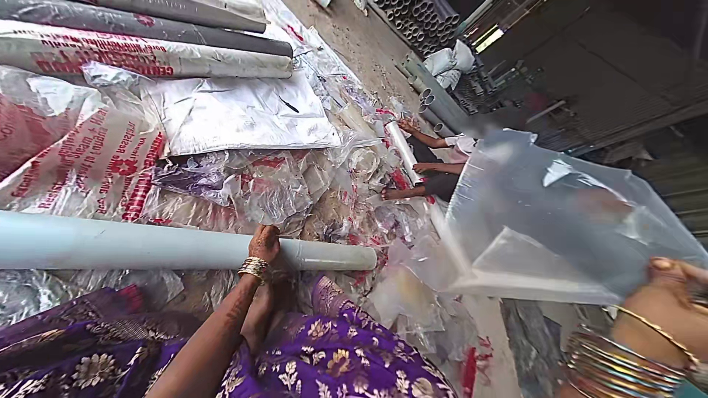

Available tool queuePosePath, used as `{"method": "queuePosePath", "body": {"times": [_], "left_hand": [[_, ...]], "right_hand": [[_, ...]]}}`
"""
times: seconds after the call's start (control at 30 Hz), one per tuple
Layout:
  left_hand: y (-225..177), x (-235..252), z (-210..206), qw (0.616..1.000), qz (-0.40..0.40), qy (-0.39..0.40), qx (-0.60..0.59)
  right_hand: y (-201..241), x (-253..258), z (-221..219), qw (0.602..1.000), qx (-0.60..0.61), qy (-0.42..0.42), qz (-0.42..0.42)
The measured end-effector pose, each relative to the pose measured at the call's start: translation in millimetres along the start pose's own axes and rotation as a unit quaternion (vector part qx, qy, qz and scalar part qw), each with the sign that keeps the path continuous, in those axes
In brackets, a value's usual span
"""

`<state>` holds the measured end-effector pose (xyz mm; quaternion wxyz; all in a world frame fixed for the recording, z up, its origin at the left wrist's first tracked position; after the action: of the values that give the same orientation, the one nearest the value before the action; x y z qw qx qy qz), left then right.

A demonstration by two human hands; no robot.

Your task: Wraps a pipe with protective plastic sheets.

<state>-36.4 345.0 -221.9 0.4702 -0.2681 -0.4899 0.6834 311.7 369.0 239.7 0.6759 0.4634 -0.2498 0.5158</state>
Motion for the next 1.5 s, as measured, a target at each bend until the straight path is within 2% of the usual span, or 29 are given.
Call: {"method": "queuePosePath", "body": {"times": [0.13, 0.23, 0.33, 0.43, 0.47, 0.53, 0.63, 0.67, 0.73, 0.8, 0.83, 0.9, 0.93, 1.0, 1.07, 1.13, 1.17, 1.23, 1.3, 1.37, 1.43, 1.5], "left_hand": [[-4, -9, 0, 0.999, -0.012, 0.038, 0.019], [-4, -8, -2, 0.999, -0.035, 0.027, 0.028], [-3, -8, -6, 0.997, -0.052, 0.026, 0.046], [0, -9, -11, 0.995, -0.078, 0.016, 0.068], [1, -10, -14, 0.993, -0.092, 0.006, 0.074], [3, -10, -18, 0.990, -0.112, -0.011, 0.084], [5, -10, -21, 0.988, -0.119, -0.017, 0.102], [3, -10, -20, 0.989, -0.111, -0.013, 0.101], [0, -10, -20, 0.989, -0.107, -0.012, 0.097], [2, -9, -22, 0.986, -0.129, -0.023, 0.106], [2, -9, -23, 0.985, -0.134, -0.024, 0.108], [5, -7, -24, 0.982, -0.142, -0.024, 0.123], [6, -6, -25, 0.980, -0.146, -0.023, 0.131], [6, -3, -26, 0.981, -0.140, -0.018, 0.135], [4, -3, -26, 0.982, -0.134, -0.019, 0.131], [5, -4, -25, 0.984, -0.125, -0.021, 0.127], [6, -5, -24, 0.984, -0.122, -0.022, 0.124], [8, -4, -23, 0.985, -0.126, -0.017, 0.118], [9, -1, -19, 0.987, -0.125, 0.009, 0.101], [11, 1, -14, 0.988, -0.123, 0.041, 0.083], [13, 5, -9, 0.988, -0.118, 0.071, 0.070], [14, 9, -6, 0.990, -0.090, 0.096, 0.053]], "right_hand": [[-112, 0, -4, 0.980, -0.162, 0.003, -0.117], [-166, -2, 6, 0.958, -0.209, -0.055, -0.186], [-197, -6, 4, 0.953, -0.226, -0.142, -0.145], [-214, -24, -25, 0.950, -0.201, -0.237, 0.004], [-214, -35, -39, 0.958, -0.196, -0.210, 0.020], [-217, -65, -69, 0.974, -0.216, -0.068, -0.020], [-253, -129, -128, 0.954, -0.247, 0.154, -0.066], [-265, -154, -147, 0.925, -0.269, 0.246, -0.106], [-293, -206, -179, 0.829, -0.308, 0.421, -0.199], [-312, -248, -196, 0.752, -0.316, 0.527, -0.240], [-313, -261, -198, 0.729, -0.311, 0.557, -0.248], [-308, -269, -197, 0.710, -0.302, 0.579, -0.265], [-304, -265, -194, 0.714, -0.306, 0.566, -0.277], [-298, -256, -192, 0.748, -0.302, 0.517, -0.286], [-277, -251, -189, 0.802, -0.253, 0.473, -0.265], [-250, -263, -195, 0.822, -0.215, 0.484, -0.208], [-241, -275, -201, 0.813, -0.218, 0.513, -0.167], [-232, -296, -215, 0.762, -0.268, 0.583, -0.092], [-239, -301, -223, 0.725, -0.324, 0.605, -0.066], [-259, -289, -218, 0.725, -0.368, 0.573, -0.103], [-284, -266, -205, 0.736, -0.403, 0.514, -0.179], [-313, -243, -189, 0.716, -0.450, 0.458, -0.275]]}}
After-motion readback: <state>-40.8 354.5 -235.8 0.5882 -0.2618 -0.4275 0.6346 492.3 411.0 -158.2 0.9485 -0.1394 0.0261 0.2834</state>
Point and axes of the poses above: each hand's wrist, its own x-axis towards the middle knuckle, its own z-axis out of the back of the hand, y = z × x, the point moved 3 cm from there along x, towards the middle knuckle, and after that the axes turned 6 degrees about -z, right-handed, at the moved point
